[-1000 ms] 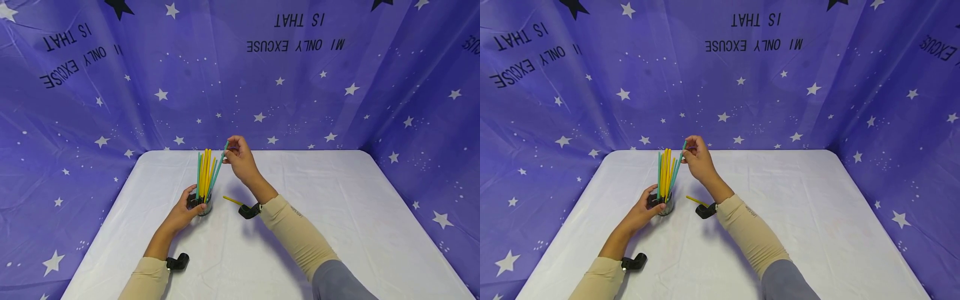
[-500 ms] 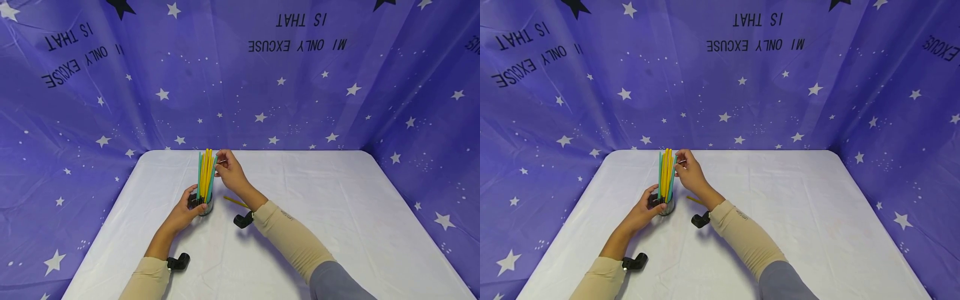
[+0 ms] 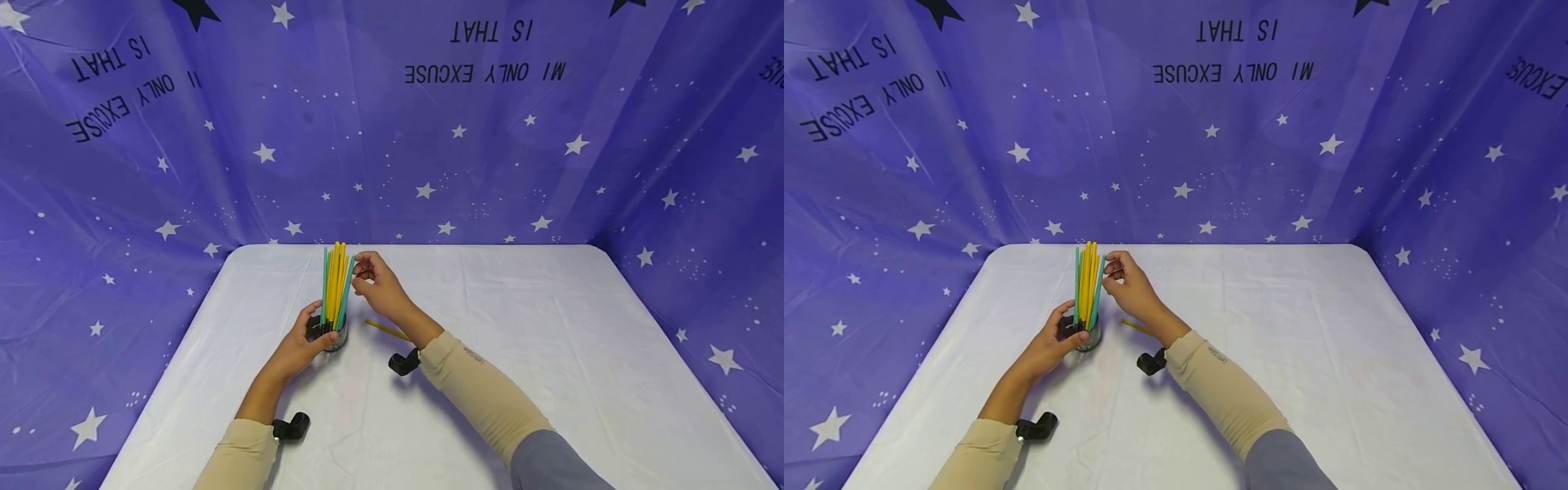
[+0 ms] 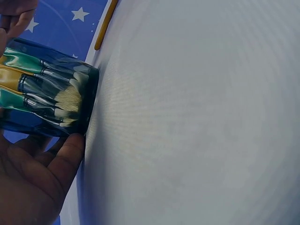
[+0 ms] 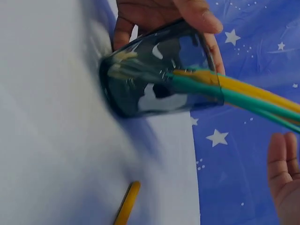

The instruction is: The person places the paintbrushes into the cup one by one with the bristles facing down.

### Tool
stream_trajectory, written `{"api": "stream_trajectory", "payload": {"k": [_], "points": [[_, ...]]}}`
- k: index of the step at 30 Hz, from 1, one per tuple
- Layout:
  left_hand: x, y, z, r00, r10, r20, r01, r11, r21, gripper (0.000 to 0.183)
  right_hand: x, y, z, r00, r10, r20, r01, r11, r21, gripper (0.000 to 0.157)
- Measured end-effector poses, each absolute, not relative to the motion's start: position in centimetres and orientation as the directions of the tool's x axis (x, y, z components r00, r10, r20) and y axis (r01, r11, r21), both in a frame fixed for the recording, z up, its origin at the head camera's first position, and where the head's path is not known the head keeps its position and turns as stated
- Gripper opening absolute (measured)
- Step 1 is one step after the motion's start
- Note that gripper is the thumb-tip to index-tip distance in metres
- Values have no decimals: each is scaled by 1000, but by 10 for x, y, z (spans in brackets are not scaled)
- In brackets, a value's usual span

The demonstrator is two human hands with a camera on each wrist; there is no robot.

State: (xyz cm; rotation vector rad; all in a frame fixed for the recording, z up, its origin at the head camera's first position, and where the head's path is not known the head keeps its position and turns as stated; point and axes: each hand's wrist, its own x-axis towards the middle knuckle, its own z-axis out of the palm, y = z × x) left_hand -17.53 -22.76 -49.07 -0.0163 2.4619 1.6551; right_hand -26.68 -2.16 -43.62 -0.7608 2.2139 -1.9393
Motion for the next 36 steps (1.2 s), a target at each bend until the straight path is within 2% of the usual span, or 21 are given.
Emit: {"api": "stream_trajectory", "payload": {"k": [8, 16, 20, 25, 36], "points": [[-173, -228, -487, -986, 86, -142, -99, 388, 916, 85, -272, -10, -462, -858, -502, 112, -307, 325, -895, 31], [-172, -229, -488, -985, 85, -150, -103, 408, 907, 86, -274, -1, -485, -829, -559, -3, -385, 575, -721, 26], [-172, -229, -486, -985, 87, -150, -102, 406, 908, 86, -272, 1, -484, -808, -589, -12, -440, 618, -652, 29], [-172, -228, -485, -984, 83, -159, -110, 423, 899, 85, -271, 2, -483, -801, -594, -74, -440, 669, -599, 30], [-172, -227, -486, -984, 90, -155, -102, 431, 897, 86, -274, 6, -479, -738, -645, -196, -455, 692, -561, 27]]}}
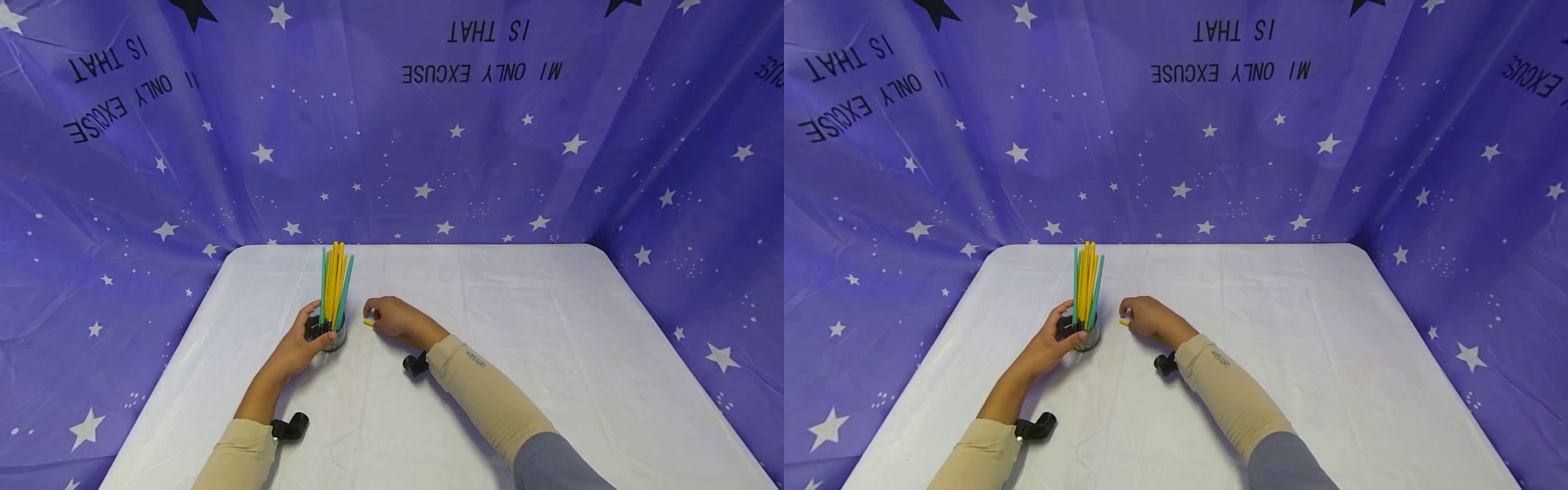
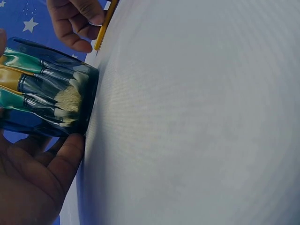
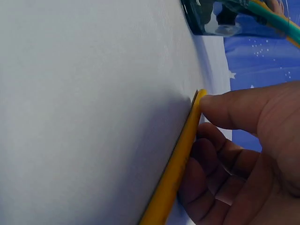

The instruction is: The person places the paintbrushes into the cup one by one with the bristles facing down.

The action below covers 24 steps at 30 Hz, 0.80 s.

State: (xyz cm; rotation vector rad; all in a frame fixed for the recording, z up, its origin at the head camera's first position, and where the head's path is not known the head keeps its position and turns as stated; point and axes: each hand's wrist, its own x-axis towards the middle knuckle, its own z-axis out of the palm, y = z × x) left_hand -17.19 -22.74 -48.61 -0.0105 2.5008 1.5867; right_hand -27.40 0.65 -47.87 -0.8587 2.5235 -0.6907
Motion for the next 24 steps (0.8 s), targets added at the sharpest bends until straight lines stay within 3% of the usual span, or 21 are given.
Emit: {"api": "stream_trajectory", "payload": {"k": [14, 24], "points": [[-172, -226, -487, -984, 96, -150, -100, 400, 911, 88, -277, 5, -481, -716, -660, -228, -477, 701, -530, 22], [-173, -227, -489, -986, 109, -130, -81, 373, 924, 85, -278, 9, -477, -711, -656, -252, -423, 686, -592, 24]]}}
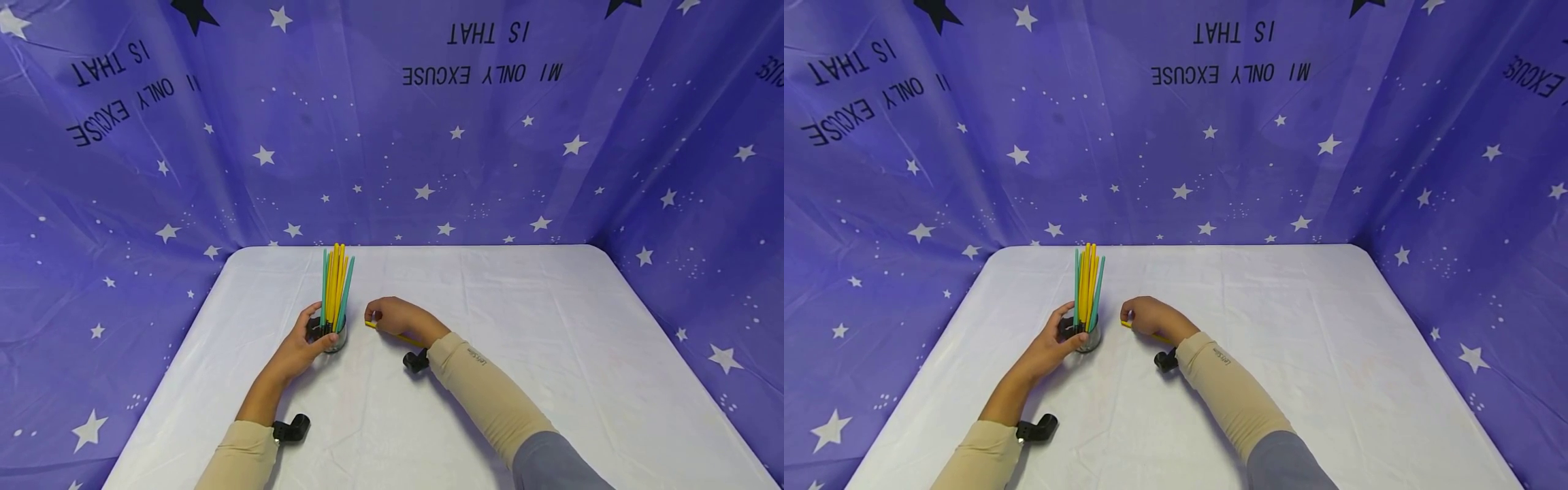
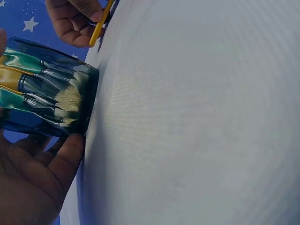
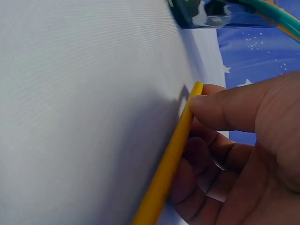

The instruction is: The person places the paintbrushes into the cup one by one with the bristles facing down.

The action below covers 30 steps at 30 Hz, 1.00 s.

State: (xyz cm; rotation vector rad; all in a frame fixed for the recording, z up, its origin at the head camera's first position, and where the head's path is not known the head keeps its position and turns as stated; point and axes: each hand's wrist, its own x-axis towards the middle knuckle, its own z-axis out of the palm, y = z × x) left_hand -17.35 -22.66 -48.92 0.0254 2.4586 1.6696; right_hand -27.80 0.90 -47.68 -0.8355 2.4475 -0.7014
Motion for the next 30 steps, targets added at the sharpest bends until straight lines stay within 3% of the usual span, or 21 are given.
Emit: {"api": "stream_trajectory", "payload": {"k": [15, 30], "points": [[-174, -227, -488, -984, 101, -144, -95, 383, 919, 86, -275, 20, -445, -699, -698, -155, -463, 606, -647, 24], [-169, -222, -476, -982, 105, -154, -103, 382, 918, 83, -272, 21, -415, -762, -647, 0, -449, 529, -720, 26]]}}
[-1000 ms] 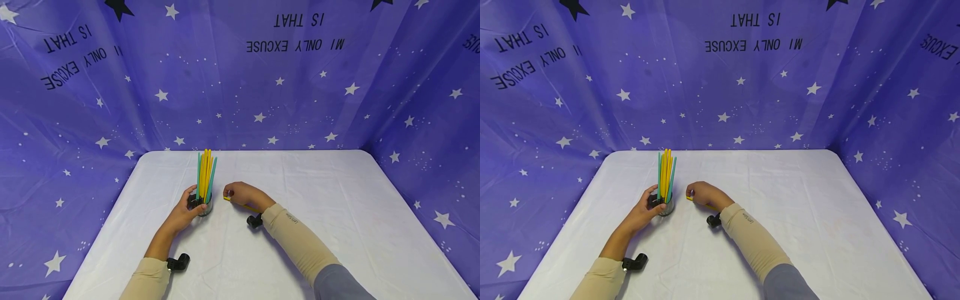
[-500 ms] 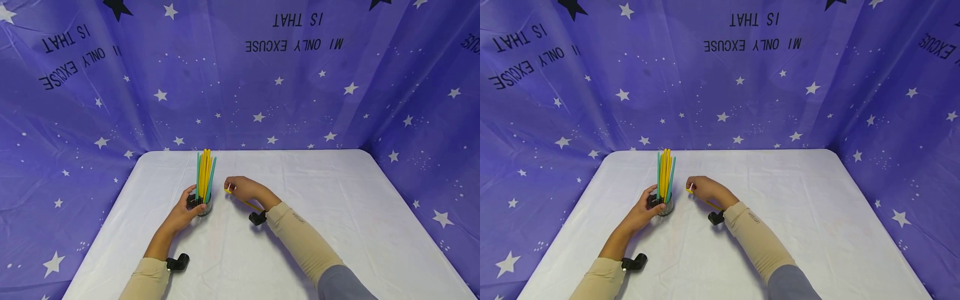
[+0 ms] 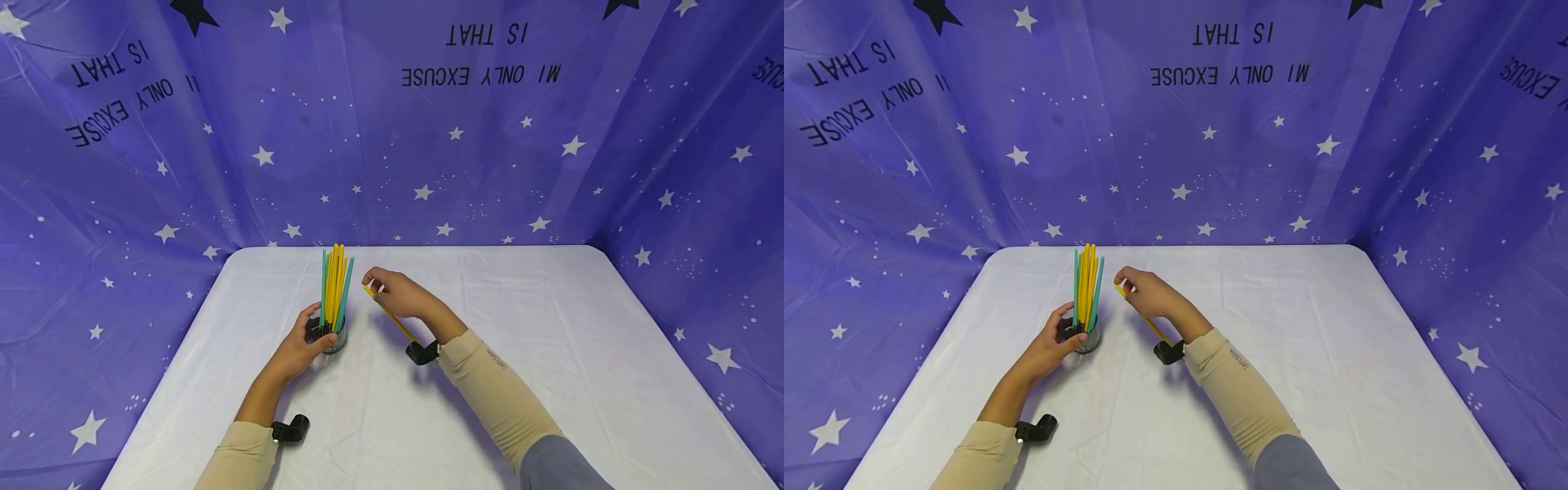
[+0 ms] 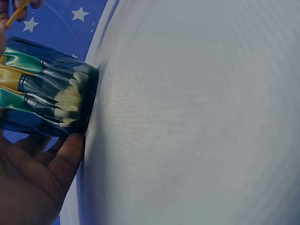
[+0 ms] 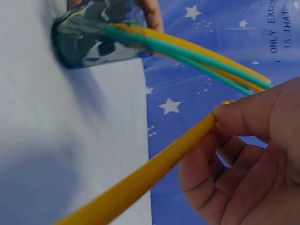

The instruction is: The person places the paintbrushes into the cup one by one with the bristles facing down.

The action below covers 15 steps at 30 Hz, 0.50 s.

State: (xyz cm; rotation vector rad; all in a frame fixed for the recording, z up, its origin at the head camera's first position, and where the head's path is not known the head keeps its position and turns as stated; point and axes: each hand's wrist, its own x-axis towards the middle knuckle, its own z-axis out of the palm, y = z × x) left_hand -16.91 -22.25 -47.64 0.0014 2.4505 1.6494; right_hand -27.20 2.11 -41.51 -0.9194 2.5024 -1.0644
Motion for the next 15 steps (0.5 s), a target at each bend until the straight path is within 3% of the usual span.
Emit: {"api": "stream_trajectory", "payload": {"k": [9, 15], "points": [[-173, -226, -489, -986, 94, -140, -92, 403, 911, 86, -265, 21, -395, -770, -613, 177, -473, 361, -804, 25], [-173, -227, -488, -986, 78, -147, -100, 427, 899, 84, -264, 20, -384, -804, -517, 293, -442, 188, -877, 23]]}}
